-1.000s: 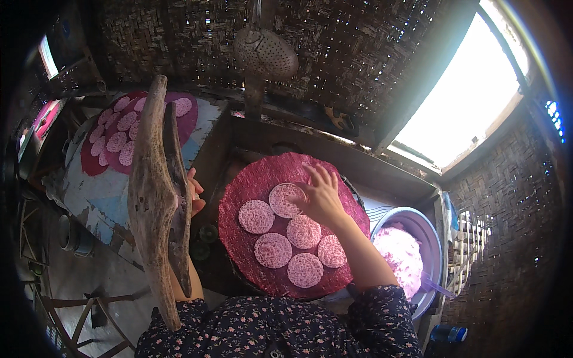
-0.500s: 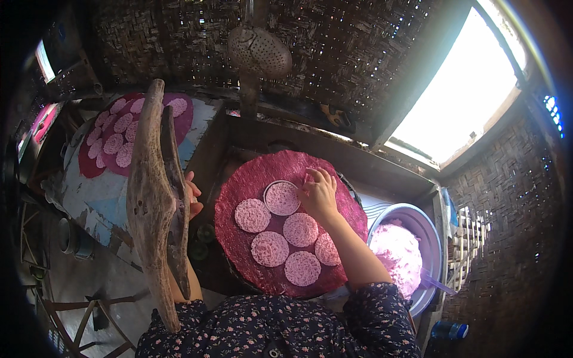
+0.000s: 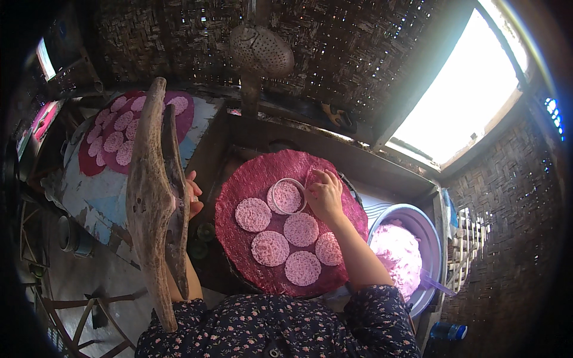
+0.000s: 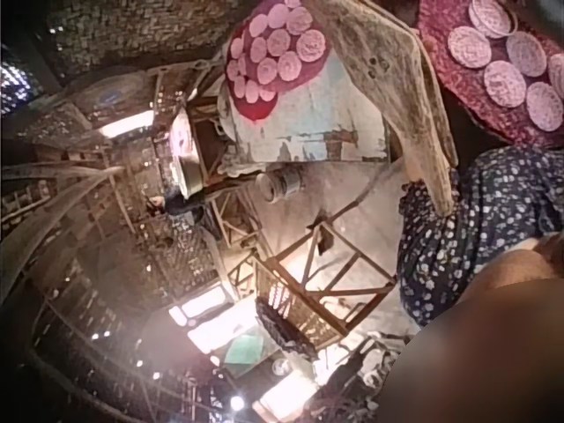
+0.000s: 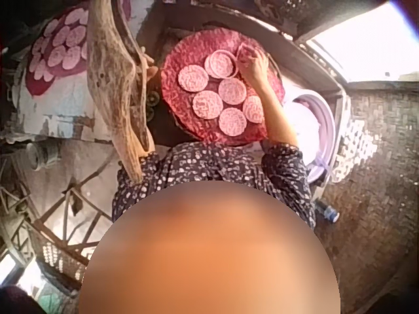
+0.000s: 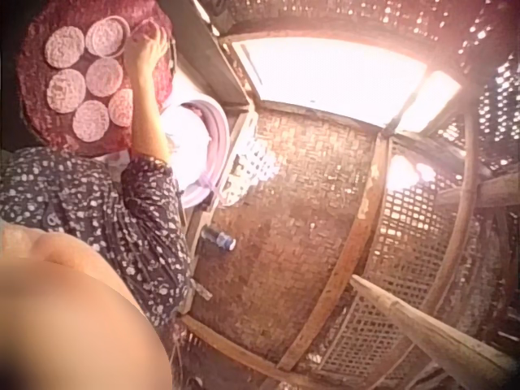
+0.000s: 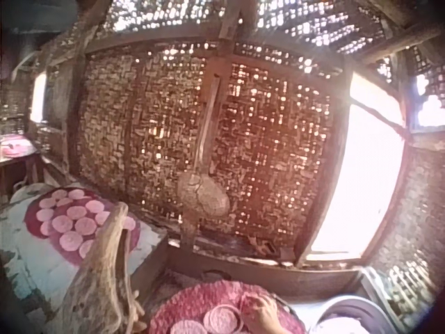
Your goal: The person scoops pink dough from a large bowl and uses a wooden press to form round patties, placing them on a red mat. The person repeats this process to create multiple uniform patties.
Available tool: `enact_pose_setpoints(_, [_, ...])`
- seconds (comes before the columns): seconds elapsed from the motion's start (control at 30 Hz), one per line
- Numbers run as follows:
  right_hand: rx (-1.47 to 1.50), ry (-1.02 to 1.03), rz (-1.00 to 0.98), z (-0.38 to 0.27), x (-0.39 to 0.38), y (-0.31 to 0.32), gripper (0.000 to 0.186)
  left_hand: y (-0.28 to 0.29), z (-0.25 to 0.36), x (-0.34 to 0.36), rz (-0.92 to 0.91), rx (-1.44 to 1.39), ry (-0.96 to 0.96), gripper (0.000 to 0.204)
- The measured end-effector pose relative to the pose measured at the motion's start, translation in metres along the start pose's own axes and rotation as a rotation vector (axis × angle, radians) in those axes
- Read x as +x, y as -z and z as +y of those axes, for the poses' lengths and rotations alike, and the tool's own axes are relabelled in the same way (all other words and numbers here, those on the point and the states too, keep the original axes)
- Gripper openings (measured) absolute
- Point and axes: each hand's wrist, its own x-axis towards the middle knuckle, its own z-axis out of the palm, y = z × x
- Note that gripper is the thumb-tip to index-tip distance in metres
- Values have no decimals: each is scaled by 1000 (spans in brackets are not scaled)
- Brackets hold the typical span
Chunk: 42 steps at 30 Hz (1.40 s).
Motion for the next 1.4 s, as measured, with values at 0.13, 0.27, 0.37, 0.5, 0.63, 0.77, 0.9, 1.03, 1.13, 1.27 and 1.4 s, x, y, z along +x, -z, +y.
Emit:
enact_pose_setpoints(0.13, [71,-36,5,-2,1,-5,16,1,1,-3,38,-45,48,31])
enact_pose_setpoints(0.27, [-6,-37,15,-4,1,-3,17,4,7,-4,4,-50,155,31])
enact_pose_setpoints(0.37, [-16,-25,26,-4,-2,-1,16,6,13,-2,8,-5,110,30])
enact_pose_setpoints(0.5, [27,-5,16,-7,-2,0,14,5,16,1,21,-20,124,30])
enact_pose_setpoints(0.63, [-71,-13,22,-19,11,11,14,4,16,2,34,-34,135,30])
enact_pose_setpoints(0.77, [-112,82,46,-40,39,13,13,3,17,2,46,-46,152,30])
enact_pose_setpoints(0.9, [-138,159,19,-62,65,-7,13,3,19,1,58,-59,159,31])
enact_pose_setpoints(1.03, [-141,186,-23,-71,78,-24,17,4,21,0,71,-65,174,31])
enact_pose_setpoints(1.13, [-129,218,-38,-72,79,-29,17,5,22,-2,81,-69,183,32])
enact_pose_setpoints(1.27, [-131,213,-67,-70,75,-28,13,6,23,-4,95,-74,199,32])
enact_pose_setpoints(1.4, [-145,211,-71,-66,71,-28,14,5,24,-1,105,-91,222,33])
